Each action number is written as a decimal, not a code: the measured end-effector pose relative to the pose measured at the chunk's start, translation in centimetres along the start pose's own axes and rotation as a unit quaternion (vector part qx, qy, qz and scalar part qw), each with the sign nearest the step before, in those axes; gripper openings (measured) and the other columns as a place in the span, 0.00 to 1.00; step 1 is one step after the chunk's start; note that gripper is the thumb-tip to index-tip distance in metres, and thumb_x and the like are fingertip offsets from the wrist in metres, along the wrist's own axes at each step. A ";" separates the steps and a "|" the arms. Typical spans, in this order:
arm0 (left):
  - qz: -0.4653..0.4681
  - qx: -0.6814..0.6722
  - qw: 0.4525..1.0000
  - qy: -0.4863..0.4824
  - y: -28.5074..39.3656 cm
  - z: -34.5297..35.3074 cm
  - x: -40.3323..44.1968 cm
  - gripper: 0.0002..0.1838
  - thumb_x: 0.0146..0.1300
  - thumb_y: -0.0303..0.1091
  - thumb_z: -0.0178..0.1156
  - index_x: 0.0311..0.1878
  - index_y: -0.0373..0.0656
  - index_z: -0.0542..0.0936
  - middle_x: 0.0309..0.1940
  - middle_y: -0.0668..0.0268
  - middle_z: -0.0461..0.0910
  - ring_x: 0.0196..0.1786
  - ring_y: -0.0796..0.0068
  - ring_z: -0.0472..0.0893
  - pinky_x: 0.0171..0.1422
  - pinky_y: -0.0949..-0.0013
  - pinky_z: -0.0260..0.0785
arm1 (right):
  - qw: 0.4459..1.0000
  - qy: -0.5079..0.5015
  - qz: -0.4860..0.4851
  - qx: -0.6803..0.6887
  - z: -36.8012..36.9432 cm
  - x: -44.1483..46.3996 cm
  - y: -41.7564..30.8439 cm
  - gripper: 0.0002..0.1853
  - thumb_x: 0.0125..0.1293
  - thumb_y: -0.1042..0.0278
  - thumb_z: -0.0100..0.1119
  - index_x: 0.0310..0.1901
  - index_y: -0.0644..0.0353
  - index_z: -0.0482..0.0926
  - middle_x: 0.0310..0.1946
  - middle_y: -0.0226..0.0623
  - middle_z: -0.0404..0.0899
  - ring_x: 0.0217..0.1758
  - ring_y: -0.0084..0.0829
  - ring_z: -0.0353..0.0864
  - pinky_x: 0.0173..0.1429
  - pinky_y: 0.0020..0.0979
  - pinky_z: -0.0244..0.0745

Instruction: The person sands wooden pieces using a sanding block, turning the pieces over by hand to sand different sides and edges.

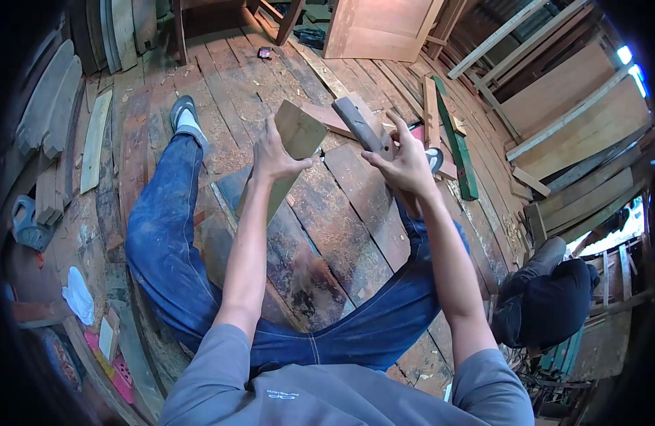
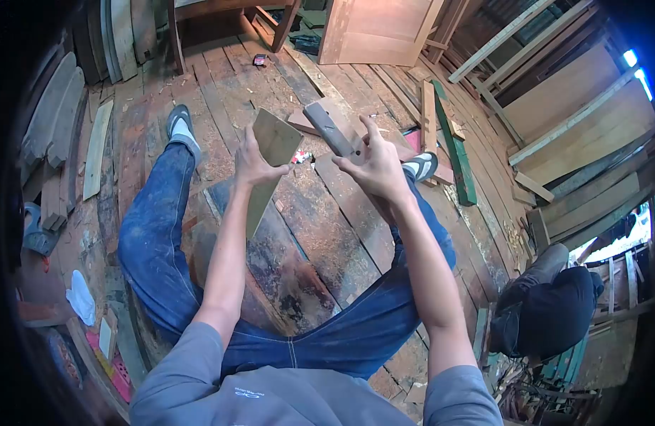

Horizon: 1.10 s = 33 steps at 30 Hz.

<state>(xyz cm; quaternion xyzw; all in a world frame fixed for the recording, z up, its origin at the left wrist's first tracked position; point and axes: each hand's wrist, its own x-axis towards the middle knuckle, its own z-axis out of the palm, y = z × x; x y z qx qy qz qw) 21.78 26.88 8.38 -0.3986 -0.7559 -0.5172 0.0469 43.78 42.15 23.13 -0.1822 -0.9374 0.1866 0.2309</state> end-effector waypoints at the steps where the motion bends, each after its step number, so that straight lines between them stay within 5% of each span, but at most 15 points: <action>1: 0.006 -0.001 1.000 0.001 0.0 0.2 0.0 0.63 0.30 0.51 0.83 0.68 0.35 0.59 0.53 0.42 0.77 0.55 0.39 0.81 0.59 0.46 0.76 | 0.999 0.032 -0.018 -0.001 0.7 0.1 0.6 0.45 0.55 0.54 0.77 0.70 0.70 0.69 0.36 0.51 0.82 0.38 0.41 0.84 0.47 0.38 0.78; 5: 0.012 -0.001 1.000 0.003 0.3 0.3 -0.1 0.63 0.30 0.50 0.83 0.69 0.36 0.59 0.53 0.42 0.77 0.55 0.39 0.81 0.61 0.45 0.75 | 0.958 -0.025 0.126 0.258 2.0 0.9 3.5 0.25 0.65 0.59 0.66 0.56 0.70 0.78 0.37 0.41 0.83 0.36 0.30 0.82 0.41 0.32 0.78; 6: 0.017 -0.001 1.000 0.008 0.1 0.4 0.0 0.63 0.30 0.50 0.83 0.69 0.36 0.59 0.53 0.42 0.77 0.55 0.39 0.81 0.61 0.46 0.76 | 0.936 -0.068 0.224 0.264 1.3 0.9 3.1 0.17 0.68 0.64 0.61 0.52 0.67 0.78 0.36 0.34 0.82 0.33 0.23 0.78 0.37 0.27 0.75; 9: 0.022 -0.007 1.000 0.013 -0.3 0.5 0.0 0.63 0.29 0.49 0.84 0.69 0.37 0.59 0.54 0.43 0.77 0.55 0.40 0.81 0.60 0.46 0.76 | 0.834 0.005 0.252 0.490 1.9 0.1 2.3 0.15 0.69 0.63 0.60 0.52 0.64 0.78 0.36 0.33 0.82 0.31 0.23 0.78 0.33 0.24 0.73; 11: 0.015 -0.019 1.000 0.007 -0.4 0.3 0.0 0.63 0.29 0.49 0.84 0.68 0.37 0.59 0.54 0.43 0.76 0.55 0.41 0.81 0.59 0.47 0.77 | 0.686 -0.013 0.254 0.681 1.4 -0.6 3.5 0.20 0.71 0.61 0.59 0.59 0.62 0.76 0.48 0.43 0.84 0.47 0.36 0.87 0.55 0.37 0.83; 13: 0.004 -0.010 1.000 0.003 -0.7 0.4 -0.1 0.62 0.29 0.49 0.84 0.68 0.37 0.59 0.54 0.43 0.77 0.55 0.41 0.81 0.59 0.47 0.77 | 0.638 -0.021 0.230 0.734 2.0 -1.4 2.6 0.24 0.72 0.62 0.56 0.65 0.64 0.71 0.56 0.48 0.82 0.57 0.43 0.85 0.69 0.44 0.77; 15: 0.012 -0.006 1.000 0.009 -0.8 0.4 0.2 0.62 0.29 0.49 0.84 0.68 0.37 0.59 0.53 0.43 0.77 0.54 0.41 0.82 0.58 0.47 0.77 | 0.647 -0.092 0.214 0.726 2.5 -2.4 1.3 0.28 0.73 0.64 0.54 0.70 0.67 0.65 0.61 0.53 0.79 0.60 0.48 0.83 0.72 0.47 0.74; 19: 0.026 -0.006 0.999 0.023 -0.8 0.3 0.2 0.62 0.30 0.49 0.84 0.68 0.37 0.58 0.51 0.43 0.78 0.52 0.40 0.82 0.57 0.46 0.77 | 0.710 -0.135 0.229 0.652 3.2 -2.5 1.0 0.27 0.73 0.60 0.54 0.66 0.72 0.68 0.54 0.52 0.83 0.53 0.41 0.87 0.61 0.42 0.84; 21: 0.015 -0.007 1.000 0.022 -0.9 0.2 0.1 0.62 0.30 0.49 0.83 0.68 0.36 0.58 0.50 0.43 0.78 0.52 0.40 0.82 0.57 0.46 0.77 | 0.567 -0.160 0.221 0.777 2.7 -2.2 1.7 0.25 0.74 0.58 0.53 0.62 0.72 0.72 0.49 0.49 0.84 0.49 0.40 0.87 0.58 0.43 0.85; 25: 0.006 0.008 1.000 0.024 -0.6 -0.3 0.4 0.62 0.30 0.48 0.85 0.68 0.33 0.60 0.55 0.42 0.76 0.56 0.41 0.81 0.60 0.47 0.76 | 0.586 -0.102 0.330 0.733 4.1 -4.6 -0.1 0.23 0.73 0.58 0.56 0.60 0.68 0.72 0.44 0.47 0.79 0.41 0.41 0.85 0.50 0.50 0.86; 27: -0.002 0.002 1.000 0.009 -0.7 -0.3 0.2 0.63 0.30 0.51 0.83 0.68 0.34 0.59 0.54 0.41 0.76 0.55 0.40 0.81 0.59 0.46 0.76 | 0.647 -0.144 0.313 0.680 4.9 -4.6 0.5 0.24 0.72 0.66 0.56 0.67 0.56 0.68 0.41 0.42 0.76 0.35 0.35 0.80 0.42 0.44 0.84; 31: -0.012 -0.003 1.000 -0.018 -0.7 0.2 0.1 0.67 0.30 0.54 0.84 0.71 0.32 0.57 0.57 0.39 0.75 0.58 0.39 0.80 0.62 0.46 0.75 | 0.852 -0.161 0.206 0.454 3.6 -2.4 0.0 0.37 0.74 0.68 0.54 0.82 0.51 0.53 0.40 0.36 0.75 0.33 0.26 0.78 0.38 0.32 0.81; 33: 0.003 -0.004 1.000 -0.014 -0.6 0.6 0.0 0.69 0.29 0.54 0.84 0.72 0.31 0.56 0.57 0.39 0.75 0.59 0.38 0.79 0.64 0.45 0.75 | 0.950 -0.141 0.083 0.265 3.4 -2.0 -0.2 0.40 0.73 0.64 0.57 0.83 0.48 0.51 0.42 0.44 0.76 0.38 0.38 0.81 0.46 0.38 0.80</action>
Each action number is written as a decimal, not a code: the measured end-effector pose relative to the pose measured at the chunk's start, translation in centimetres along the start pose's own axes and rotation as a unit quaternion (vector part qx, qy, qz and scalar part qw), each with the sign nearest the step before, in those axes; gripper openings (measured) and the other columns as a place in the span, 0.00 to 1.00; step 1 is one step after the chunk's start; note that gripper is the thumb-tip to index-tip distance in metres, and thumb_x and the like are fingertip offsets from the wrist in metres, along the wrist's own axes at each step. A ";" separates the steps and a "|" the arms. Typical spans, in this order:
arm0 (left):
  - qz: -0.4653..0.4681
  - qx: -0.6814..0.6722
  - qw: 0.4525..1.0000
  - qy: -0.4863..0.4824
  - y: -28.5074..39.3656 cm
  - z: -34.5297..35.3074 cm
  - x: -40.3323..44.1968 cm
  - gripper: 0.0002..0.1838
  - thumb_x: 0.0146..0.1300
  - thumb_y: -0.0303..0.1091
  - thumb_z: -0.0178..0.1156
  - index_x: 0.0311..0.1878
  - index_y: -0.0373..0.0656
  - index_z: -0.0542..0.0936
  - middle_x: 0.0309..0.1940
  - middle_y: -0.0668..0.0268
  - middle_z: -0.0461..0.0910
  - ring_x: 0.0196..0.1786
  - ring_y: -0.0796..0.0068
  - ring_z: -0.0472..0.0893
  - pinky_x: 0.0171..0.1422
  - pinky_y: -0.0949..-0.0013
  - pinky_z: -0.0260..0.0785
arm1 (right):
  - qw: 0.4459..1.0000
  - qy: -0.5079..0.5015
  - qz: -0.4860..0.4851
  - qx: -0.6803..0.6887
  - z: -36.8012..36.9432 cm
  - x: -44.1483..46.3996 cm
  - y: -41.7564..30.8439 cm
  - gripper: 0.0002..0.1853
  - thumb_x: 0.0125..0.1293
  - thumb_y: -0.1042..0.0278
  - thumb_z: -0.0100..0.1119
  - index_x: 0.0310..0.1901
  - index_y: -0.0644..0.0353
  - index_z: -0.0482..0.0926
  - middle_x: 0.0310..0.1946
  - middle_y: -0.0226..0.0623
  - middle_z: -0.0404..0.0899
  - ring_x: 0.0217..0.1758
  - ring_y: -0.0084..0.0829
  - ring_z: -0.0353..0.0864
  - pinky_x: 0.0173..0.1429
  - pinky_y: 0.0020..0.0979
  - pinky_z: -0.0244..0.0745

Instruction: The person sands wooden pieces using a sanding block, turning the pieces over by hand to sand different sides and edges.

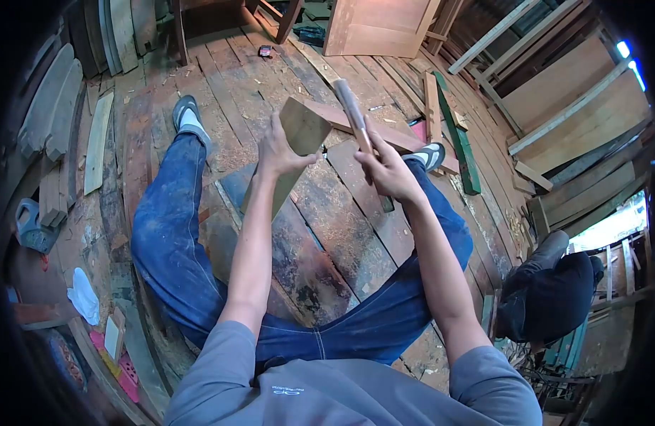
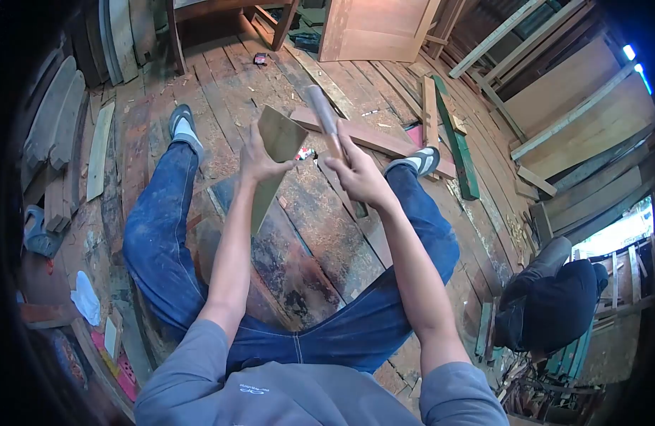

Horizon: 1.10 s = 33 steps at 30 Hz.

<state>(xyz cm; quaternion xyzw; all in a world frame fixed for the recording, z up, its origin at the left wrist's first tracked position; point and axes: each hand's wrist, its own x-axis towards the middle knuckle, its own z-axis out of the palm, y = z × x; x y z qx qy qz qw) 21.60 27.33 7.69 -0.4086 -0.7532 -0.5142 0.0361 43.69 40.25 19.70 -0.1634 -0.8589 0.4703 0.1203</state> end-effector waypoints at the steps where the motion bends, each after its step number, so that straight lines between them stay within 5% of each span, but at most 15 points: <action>1: 0.005 0.006 1.000 0.009 0.1 0.2 -0.1 0.69 0.30 0.54 0.84 0.74 0.33 0.55 0.59 0.39 0.74 0.60 0.37 0.79 0.65 0.44 0.74 | 0.987 0.014 -0.093 -0.130 0.0 0.1 -0.2 0.41 0.73 0.63 0.58 0.83 0.47 0.51 0.43 0.47 0.76 0.41 0.42 0.82 0.49 0.40 0.80; 2: 0.009 -0.001 1.000 0.002 0.0 0.3 -0.1 0.69 0.29 0.53 0.84 0.74 0.33 0.56 0.59 0.39 0.74 0.60 0.37 0.79 0.66 0.44 0.74 | 0.949 0.028 -0.183 -0.256 0.1 0.2 -0.5 0.41 0.72 0.62 0.59 0.83 0.46 0.51 0.44 0.50 0.76 0.43 0.46 0.83 0.52 0.42 0.80; 3: 0.011 -0.007 1.000 -0.006 0.5 0.2 -0.2 0.69 0.29 0.53 0.84 0.74 0.34 0.56 0.60 0.39 0.74 0.61 0.37 0.79 0.66 0.44 0.74 | 0.950 -0.045 -0.034 -0.307 0.0 -0.4 -4.0 0.42 0.71 0.57 0.61 0.82 0.43 0.53 0.50 0.58 0.75 0.53 0.56 0.81 0.61 0.46 0.76; 7: 0.045 -0.041 0.997 -0.039 2.1 0.8 -0.6 0.67 0.26 0.50 0.84 0.72 0.36 0.59 0.60 0.41 0.75 0.61 0.37 0.79 0.67 0.46 0.74 | 0.928 -0.037 -0.018 -0.371 0.1 2.2 -4.5 0.39 0.73 0.53 0.59 0.81 0.43 0.56 0.57 0.59 0.75 0.60 0.57 0.79 0.65 0.47 0.75; 11: 0.047 -0.026 0.999 -0.005 1.3 0.8 -0.5 0.65 0.26 0.50 0.84 0.71 0.36 0.61 0.57 0.43 0.76 0.58 0.39 0.80 0.65 0.48 0.75 | 0.930 -0.051 -0.101 -0.351 -0.7 4.1 -3.6 0.37 0.74 0.58 0.59 0.81 0.47 0.57 0.46 0.54 0.75 0.51 0.52 0.79 0.59 0.44 0.72; 14: 0.016 -0.042 0.999 0.027 -0.5 -1.5 0.4 0.64 0.27 0.50 0.84 0.69 0.36 0.61 0.54 0.45 0.77 0.57 0.42 0.80 0.65 0.48 0.75 | 0.938 -0.101 -0.099 -0.317 -1.7 1.5 -4.6 0.37 0.74 0.53 0.59 0.81 0.49 0.58 0.52 0.58 0.75 0.56 0.56 0.79 0.62 0.45 0.73; 20: 0.025 -0.054 0.998 -0.025 1.4 -0.9 0.2 0.62 0.25 0.46 0.83 0.68 0.36 0.63 0.54 0.47 0.78 0.60 0.43 0.80 0.66 0.50 0.74 | 0.940 -0.059 -0.095 -0.323 -0.6 2.0 -4.1 0.38 0.73 0.55 0.59 0.81 0.51 0.58 0.45 0.59 0.76 0.52 0.57 0.79 0.60 0.46 0.72; 26: 0.035 -0.010 0.999 0.040 -0.9 -0.7 0.0 0.63 0.26 0.50 0.83 0.69 0.36 0.61 0.55 0.43 0.76 0.57 0.41 0.81 0.62 0.46 0.77 | 0.948 -0.075 -0.116 -0.285 -1.2 2.2 -3.4 0.37 0.73 0.55 0.60 0.80 0.53 0.59 0.44 0.61 0.78 0.50 0.59 0.79 0.61 0.46 0.72; 27: 0.029 -0.007 0.998 0.055 -1.6 -1.3 0.2 0.63 0.27 0.49 0.83 0.69 0.36 0.60 0.55 0.43 0.76 0.56 0.41 0.81 0.62 0.46 0.76 | 0.944 -0.083 -0.118 -0.298 -2.0 1.6 -3.5 0.37 0.74 0.54 0.60 0.80 0.53 0.60 0.41 0.50 0.80 0.42 0.46 0.82 0.51 0.40 0.77; 30: 0.020 -0.013 0.999 0.042 -1.8 -2.4 0.4 0.63 0.28 0.49 0.83 0.69 0.36 0.59 0.53 0.44 0.76 0.55 0.40 0.81 0.60 0.45 0.76 | 0.973 -0.174 0.135 -0.065 -3.5 0.0 -6.2 0.37 0.75 0.51 0.60 0.80 0.52 0.60 0.39 0.36 0.79 0.32 0.28 0.79 0.36 0.31 0.76; 31: 0.026 -0.008 0.999 0.044 -1.7 -2.4 0.4 0.63 0.28 0.49 0.83 0.69 0.36 0.59 0.53 0.44 0.76 0.55 0.40 0.81 0.60 0.45 0.76 | 0.980 -0.157 0.115 0.027 -3.7 0.0 -4.6 0.31 0.76 0.51 0.59 0.75 0.54 0.68 0.38 0.28 0.77 0.28 0.17 0.74 0.28 0.24 0.72; 33: 0.026 -0.013 0.999 0.037 -1.5 -2.3 0.4 0.64 0.28 0.49 0.83 0.69 0.36 0.58 0.53 0.44 0.77 0.56 0.39 0.80 0.60 0.45 0.76 | 0.976 -0.120 0.145 0.111 -4.0 -0.1 -4.3 0.25 0.76 0.52 0.59 0.69 0.56 0.73 0.38 0.29 0.77 0.28 0.19 0.74 0.28 0.24 0.73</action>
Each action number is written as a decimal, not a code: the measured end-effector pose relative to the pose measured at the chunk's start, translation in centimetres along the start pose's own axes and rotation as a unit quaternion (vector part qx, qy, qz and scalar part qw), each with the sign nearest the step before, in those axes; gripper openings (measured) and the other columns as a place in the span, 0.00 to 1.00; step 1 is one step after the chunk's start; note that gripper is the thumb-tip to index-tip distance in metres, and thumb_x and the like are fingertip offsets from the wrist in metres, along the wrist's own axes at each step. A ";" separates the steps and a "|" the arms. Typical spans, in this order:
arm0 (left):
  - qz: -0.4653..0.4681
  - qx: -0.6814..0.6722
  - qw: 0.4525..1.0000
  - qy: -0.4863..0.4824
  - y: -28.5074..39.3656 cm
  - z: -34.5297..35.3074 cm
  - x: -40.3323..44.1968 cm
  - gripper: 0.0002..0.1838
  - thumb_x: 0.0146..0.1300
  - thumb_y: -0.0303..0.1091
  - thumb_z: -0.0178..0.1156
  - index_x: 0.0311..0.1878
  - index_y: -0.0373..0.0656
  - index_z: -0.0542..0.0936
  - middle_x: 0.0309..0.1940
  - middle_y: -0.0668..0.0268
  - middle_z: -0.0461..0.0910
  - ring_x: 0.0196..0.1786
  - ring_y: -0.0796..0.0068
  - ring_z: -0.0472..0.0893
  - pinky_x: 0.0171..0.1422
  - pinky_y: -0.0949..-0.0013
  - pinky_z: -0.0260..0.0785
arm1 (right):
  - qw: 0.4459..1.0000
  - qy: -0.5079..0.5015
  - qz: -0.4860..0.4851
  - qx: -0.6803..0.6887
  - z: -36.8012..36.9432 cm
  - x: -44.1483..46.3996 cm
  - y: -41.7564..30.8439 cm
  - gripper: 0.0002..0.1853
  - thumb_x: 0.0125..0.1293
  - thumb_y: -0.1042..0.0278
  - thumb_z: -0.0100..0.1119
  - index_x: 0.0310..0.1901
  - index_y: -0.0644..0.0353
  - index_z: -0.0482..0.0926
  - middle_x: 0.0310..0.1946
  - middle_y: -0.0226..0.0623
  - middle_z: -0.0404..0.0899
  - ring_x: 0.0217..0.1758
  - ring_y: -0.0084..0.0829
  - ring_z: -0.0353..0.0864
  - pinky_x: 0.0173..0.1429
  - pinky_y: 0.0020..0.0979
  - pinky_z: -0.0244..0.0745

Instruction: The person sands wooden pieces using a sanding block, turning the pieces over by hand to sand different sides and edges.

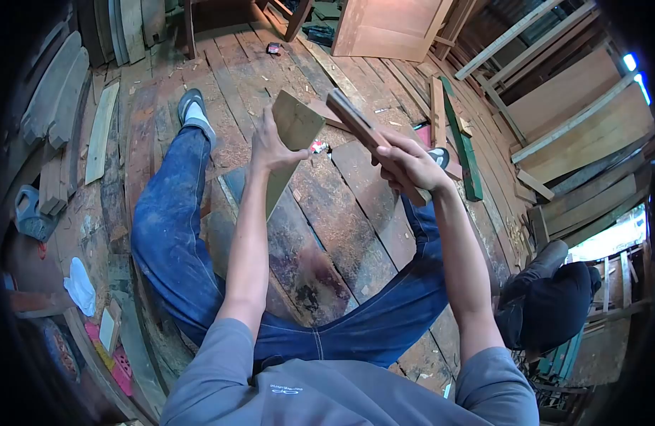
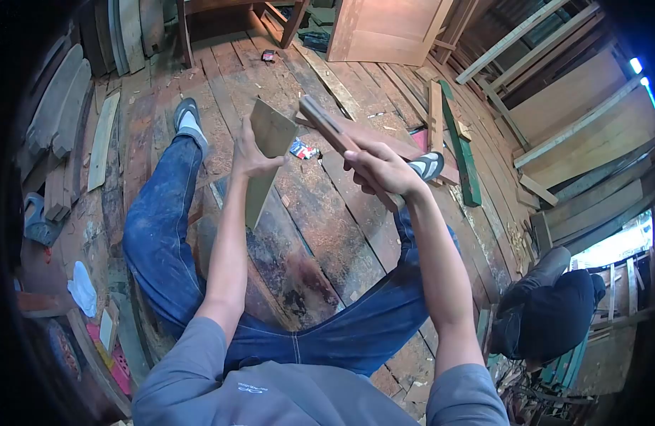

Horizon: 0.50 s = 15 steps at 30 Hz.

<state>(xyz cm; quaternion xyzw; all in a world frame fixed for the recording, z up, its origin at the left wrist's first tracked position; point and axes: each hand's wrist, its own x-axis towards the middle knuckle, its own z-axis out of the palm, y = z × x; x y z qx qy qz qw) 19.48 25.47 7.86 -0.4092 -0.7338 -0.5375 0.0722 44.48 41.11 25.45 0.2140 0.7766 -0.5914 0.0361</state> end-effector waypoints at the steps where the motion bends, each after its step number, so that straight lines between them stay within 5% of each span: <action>1: -0.006 -0.010 1.000 -0.011 0.1 0.1 0.0 0.64 0.29 0.50 0.83 0.69 0.36 0.58 0.54 0.43 0.77 0.56 0.39 0.80 0.61 0.45 0.75 | 0.999 0.012 0.007 0.046 -0.1 0.0 0.1 0.23 0.77 0.53 0.58 0.65 0.57 0.75 0.37 0.29 0.77 0.27 0.20 0.73 0.29 0.25 0.73; 2: -0.011 -0.018 1.000 -0.022 0.2 0.1 0.0 0.64 0.29 0.50 0.83 0.70 0.36 0.57 0.54 0.43 0.77 0.57 0.39 0.80 0.61 0.45 0.75 | 0.998 -0.004 -0.001 0.066 -0.3 0.3 0.3 0.30 0.76 0.54 0.59 0.75 0.51 0.66 0.38 0.33 0.77 0.28 0.21 0.74 0.26 0.24 0.72; 5: -0.007 -0.020 1.000 -0.010 0.6 0.4 -0.2 0.59 0.28 0.47 0.83 0.65 0.34 0.63 0.53 0.46 0.77 0.58 0.43 0.80 0.64 0.48 0.73 | 0.997 -0.034 0.002 0.066 -0.7 0.8 0.4 0.29 0.75 0.54 0.60 0.73 0.52 0.69 0.39 0.33 0.77 0.29 0.21 0.74 0.27 0.24 0.72; 8: 0.003 -0.008 1.000 -0.001 0.3 0.8 -0.2 0.62 0.27 0.48 0.84 0.67 0.34 0.62 0.54 0.45 0.77 0.58 0.41 0.80 0.63 0.48 0.73 | 1.000 -0.026 -0.016 0.002 -0.2 1.0 -0.1 0.20 0.76 0.54 0.59 0.61 0.58 0.77 0.37 0.29 0.76 0.30 0.19 0.75 0.27 0.25 0.73; 15: -0.005 0.005 1.000 -0.012 -0.2 1.1 -0.2 0.68 0.27 0.54 0.85 0.71 0.31 0.58 0.57 0.39 0.76 0.61 0.38 0.79 0.66 0.47 0.73 | 0.998 -0.044 -0.021 -0.027 -0.2 1.5 -0.6 0.23 0.76 0.55 0.60 0.66 0.57 0.76 0.36 0.28 0.76 0.28 0.18 0.74 0.26 0.24 0.71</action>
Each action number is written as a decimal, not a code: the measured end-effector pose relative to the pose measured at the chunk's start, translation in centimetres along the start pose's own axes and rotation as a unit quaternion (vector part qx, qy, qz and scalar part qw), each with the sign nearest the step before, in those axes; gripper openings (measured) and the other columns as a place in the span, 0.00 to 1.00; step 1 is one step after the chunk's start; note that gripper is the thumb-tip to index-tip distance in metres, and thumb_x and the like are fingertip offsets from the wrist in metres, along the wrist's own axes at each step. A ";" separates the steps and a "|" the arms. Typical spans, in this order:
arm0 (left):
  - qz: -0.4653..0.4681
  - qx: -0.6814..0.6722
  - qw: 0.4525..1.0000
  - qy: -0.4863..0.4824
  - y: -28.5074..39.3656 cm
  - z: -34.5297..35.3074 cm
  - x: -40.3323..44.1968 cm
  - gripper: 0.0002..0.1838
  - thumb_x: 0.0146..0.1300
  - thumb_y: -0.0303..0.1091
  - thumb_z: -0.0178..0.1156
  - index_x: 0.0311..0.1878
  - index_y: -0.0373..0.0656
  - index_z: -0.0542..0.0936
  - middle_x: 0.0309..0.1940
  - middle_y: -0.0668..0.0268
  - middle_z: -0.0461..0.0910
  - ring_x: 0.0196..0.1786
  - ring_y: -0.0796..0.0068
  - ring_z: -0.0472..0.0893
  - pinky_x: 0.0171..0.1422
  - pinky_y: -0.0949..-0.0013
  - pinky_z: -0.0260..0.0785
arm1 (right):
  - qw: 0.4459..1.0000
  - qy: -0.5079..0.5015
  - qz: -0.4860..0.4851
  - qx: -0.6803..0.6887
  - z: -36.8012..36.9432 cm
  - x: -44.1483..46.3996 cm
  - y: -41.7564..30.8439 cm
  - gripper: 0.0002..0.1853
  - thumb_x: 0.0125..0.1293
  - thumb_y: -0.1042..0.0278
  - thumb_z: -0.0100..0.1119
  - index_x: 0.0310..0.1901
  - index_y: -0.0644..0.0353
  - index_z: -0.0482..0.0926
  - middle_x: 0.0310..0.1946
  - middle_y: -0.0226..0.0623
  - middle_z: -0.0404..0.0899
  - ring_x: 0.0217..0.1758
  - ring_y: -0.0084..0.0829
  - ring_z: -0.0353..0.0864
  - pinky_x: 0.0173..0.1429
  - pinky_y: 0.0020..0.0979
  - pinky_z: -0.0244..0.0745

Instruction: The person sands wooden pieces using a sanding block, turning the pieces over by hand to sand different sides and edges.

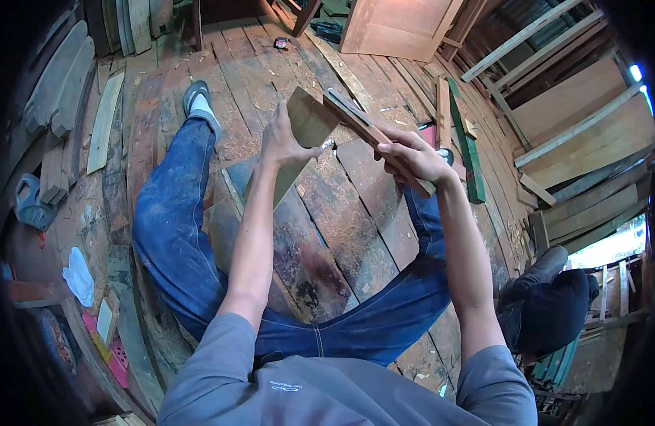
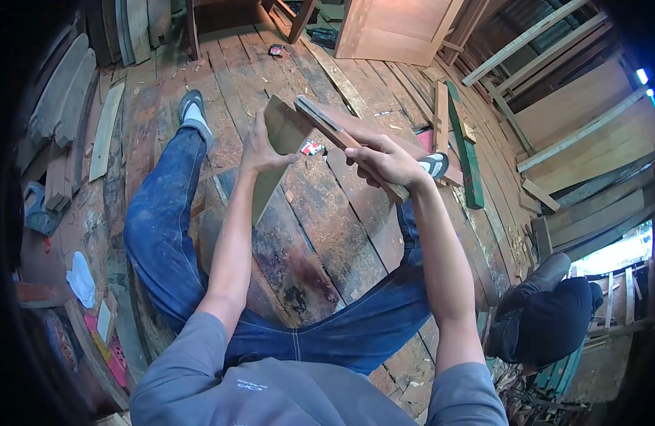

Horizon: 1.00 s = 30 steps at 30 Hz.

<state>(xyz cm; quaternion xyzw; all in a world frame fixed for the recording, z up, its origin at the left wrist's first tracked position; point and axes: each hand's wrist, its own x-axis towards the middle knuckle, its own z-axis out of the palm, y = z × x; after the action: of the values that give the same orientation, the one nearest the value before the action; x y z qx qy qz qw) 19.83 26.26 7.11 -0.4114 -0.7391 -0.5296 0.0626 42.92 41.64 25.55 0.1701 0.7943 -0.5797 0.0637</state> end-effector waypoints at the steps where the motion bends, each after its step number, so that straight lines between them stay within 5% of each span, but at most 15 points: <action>1: -0.006 -0.002 1.000 -0.015 0.2 -0.2 0.0 0.69 0.28 0.56 0.84 0.71 0.30 0.57 0.58 0.37 0.75 0.62 0.36 0.78 0.67 0.46 0.73 | 1.000 0.001 0.004 -0.005 0.0 0.0 -0.2 0.23 0.76 0.56 0.60 0.67 0.57 0.76 0.36 0.27 0.76 0.27 0.18 0.74 0.26 0.24 0.71; 5: 0.001 0.001 1.000 -0.024 0.4 -0.4 0.1 0.71 0.29 0.58 0.84 0.72 0.30 0.56 0.60 0.35 0.74 0.62 0.35 0.78 0.67 0.46 0.74 | 0.998 -0.015 0.000 -0.060 -0.8 0.4 -0.7 0.32 0.75 0.59 0.62 0.78 0.49 0.65 0.33 0.26 0.75 0.25 0.18 0.73 0.28 0.24 0.73; 14: 0.005 0.028 1.000 -0.010 0.4 -0.1 0.1 0.72 0.29 0.59 0.84 0.73 0.31 0.55 0.61 0.37 0.73 0.61 0.36 0.79 0.66 0.46 0.74 | 0.984 -0.009 -0.027 -0.175 -0.2 1.2 -1.6 0.34 0.76 0.56 0.63 0.80 0.45 0.63 0.25 0.21 0.67 0.23 0.15 0.65 0.28 0.23 0.65; 18: -0.035 0.018 0.999 -0.004 0.8 0.1 -0.1 0.63 0.27 0.50 0.86 0.67 0.35 0.61 0.56 0.43 0.77 0.60 0.40 0.79 0.64 0.46 0.74 | 0.974 0.015 -0.062 -0.217 1.0 2.4 -1.0 0.35 0.75 0.55 0.63 0.80 0.43 0.62 0.25 0.19 0.65 0.24 0.15 0.61 0.29 0.23 0.62; 24: -0.050 0.028 0.998 0.012 1.2 -0.5 -0.2 0.63 0.27 0.48 0.86 0.67 0.35 0.60 0.56 0.43 0.77 0.60 0.41 0.79 0.63 0.47 0.74 | 0.961 0.033 -0.104 -0.253 1.5 3.2 -0.8 0.36 0.73 0.56 0.64 0.80 0.37 0.62 0.27 0.23 0.69 0.27 0.17 0.64 0.34 0.25 0.67; 27: -0.064 0.031 0.997 0.002 0.9 -0.7 -0.3 0.64 0.27 0.49 0.86 0.68 0.36 0.60 0.56 0.43 0.76 0.60 0.41 0.79 0.63 0.47 0.74 | 0.954 0.033 -0.096 -0.282 1.4 3.1 -1.1 0.36 0.73 0.57 0.64 0.80 0.37 0.62 0.29 0.25 0.70 0.28 0.19 0.64 0.35 0.26 0.68; 30: -0.067 0.039 0.997 0.008 0.8 -0.7 -0.1 0.65 0.27 0.50 0.86 0.68 0.36 0.59 0.57 0.43 0.76 0.60 0.40 0.78 0.64 0.47 0.74 | 0.937 0.020 -0.108 -0.332 0.6 2.6 -1.7 0.36 0.74 0.57 0.63 0.80 0.45 0.62 0.48 0.35 0.81 0.42 0.23 0.76 0.49 0.29 0.74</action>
<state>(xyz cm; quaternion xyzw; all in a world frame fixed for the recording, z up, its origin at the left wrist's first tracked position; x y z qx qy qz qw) 20.19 25.65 7.93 -0.3543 -0.7846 -0.5064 0.0487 39.86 41.10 26.16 0.0634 0.9563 -0.2830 0.0377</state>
